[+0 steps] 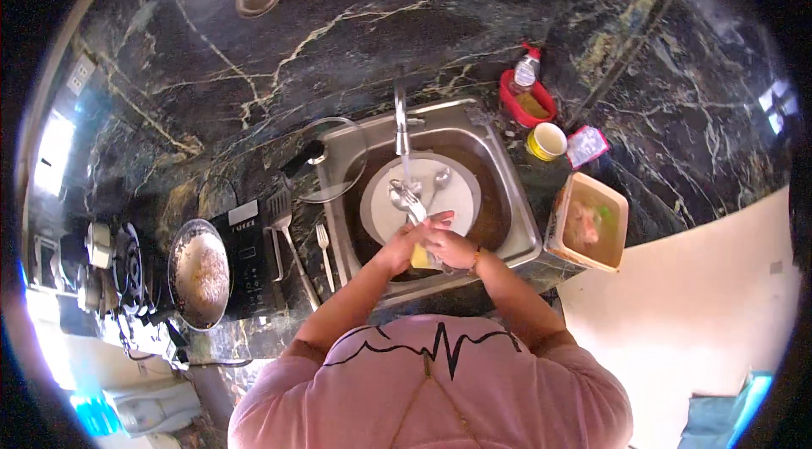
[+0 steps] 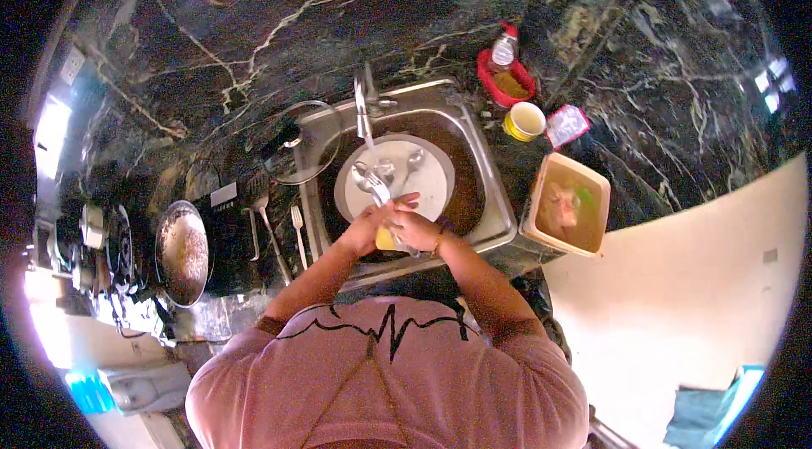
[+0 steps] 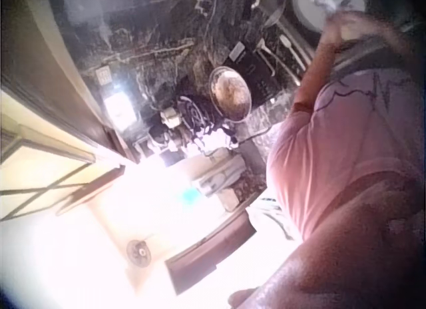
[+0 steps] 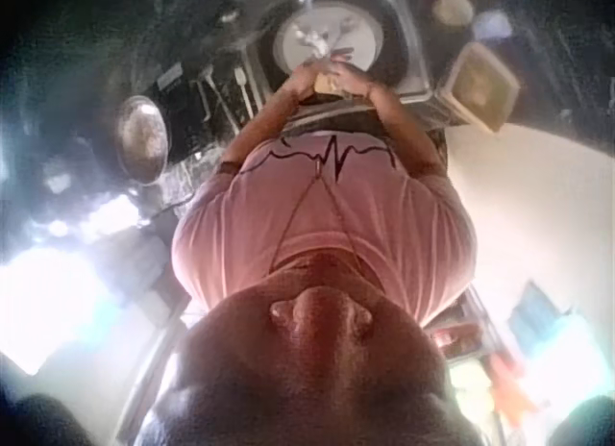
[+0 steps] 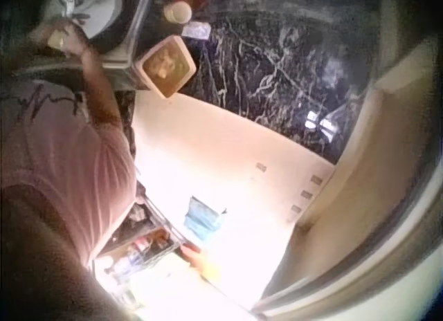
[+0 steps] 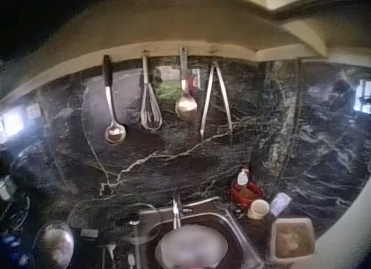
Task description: The person washes dishes in a kitchen sink, using a sponge and soap to scrub a pot lid, a plate, and a spoon under running water.
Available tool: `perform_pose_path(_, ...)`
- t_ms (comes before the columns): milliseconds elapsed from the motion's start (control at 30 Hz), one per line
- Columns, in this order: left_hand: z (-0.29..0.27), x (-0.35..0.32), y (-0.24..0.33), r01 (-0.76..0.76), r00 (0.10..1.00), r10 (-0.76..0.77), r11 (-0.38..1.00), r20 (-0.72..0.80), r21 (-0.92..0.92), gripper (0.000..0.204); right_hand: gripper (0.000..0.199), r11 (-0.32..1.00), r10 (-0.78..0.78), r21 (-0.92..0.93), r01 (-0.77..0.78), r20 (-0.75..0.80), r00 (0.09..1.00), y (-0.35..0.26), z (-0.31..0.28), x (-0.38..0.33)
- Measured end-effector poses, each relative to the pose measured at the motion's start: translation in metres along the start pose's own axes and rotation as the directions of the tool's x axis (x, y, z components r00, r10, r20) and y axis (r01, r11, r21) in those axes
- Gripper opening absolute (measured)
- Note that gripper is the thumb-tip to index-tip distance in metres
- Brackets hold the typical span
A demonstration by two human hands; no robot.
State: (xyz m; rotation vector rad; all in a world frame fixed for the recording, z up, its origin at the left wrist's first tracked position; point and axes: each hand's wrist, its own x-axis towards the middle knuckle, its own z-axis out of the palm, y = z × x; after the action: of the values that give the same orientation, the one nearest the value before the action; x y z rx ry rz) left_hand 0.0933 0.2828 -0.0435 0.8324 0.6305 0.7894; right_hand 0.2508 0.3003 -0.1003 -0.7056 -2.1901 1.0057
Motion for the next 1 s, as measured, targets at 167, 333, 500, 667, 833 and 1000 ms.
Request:
perform_pose_path(167,0.008,0.001,0.012,-0.032,0.998,0.030,0.999,-0.054,-0.043,0.048,0.035,0.895,0.384,0.132,-0.425,0.256,0.887,-0.022,-0.020,-0.028)
perform_pose_path(333,0.021,0.028,-0.002,-0.145,0.989,0.143,0.978,-0.028,-0.150,0.033,0.032,0.876,0.475,0.040,-0.480,0.097,0.875,-0.027,-0.048,-0.067)
perform_pose_path(500,0.016,0.101,-0.010,-0.074,0.994,0.083,0.990,-0.072,0.120,0.027,0.024,0.790,0.584,0.484,-0.376,-0.405,0.704,0.083,-0.014,-0.126)
perform_pose_path(667,-0.023,0.210,-0.015,0.004,0.891,-0.033,0.998,-0.452,-0.066,0.019,0.023,0.433,0.798,0.876,-0.214,-0.261,0.543,-0.006,-0.046,-0.098)
perform_pose_path(833,-0.017,0.288,0.025,0.103,0.731,-0.117,0.993,-0.672,-0.061,0.009,0.026,0.783,0.584,0.549,-0.292,-0.488,0.648,0.095,-0.019,-0.150)
perform_pose_path(1000,-0.084,0.361,-0.003,0.237,0.629,0.067,0.932,-0.775,0.273,0.012,0.027,0.335,0.846,0.884,-0.327,-0.129,0.518,0.006,-0.066,-0.098)
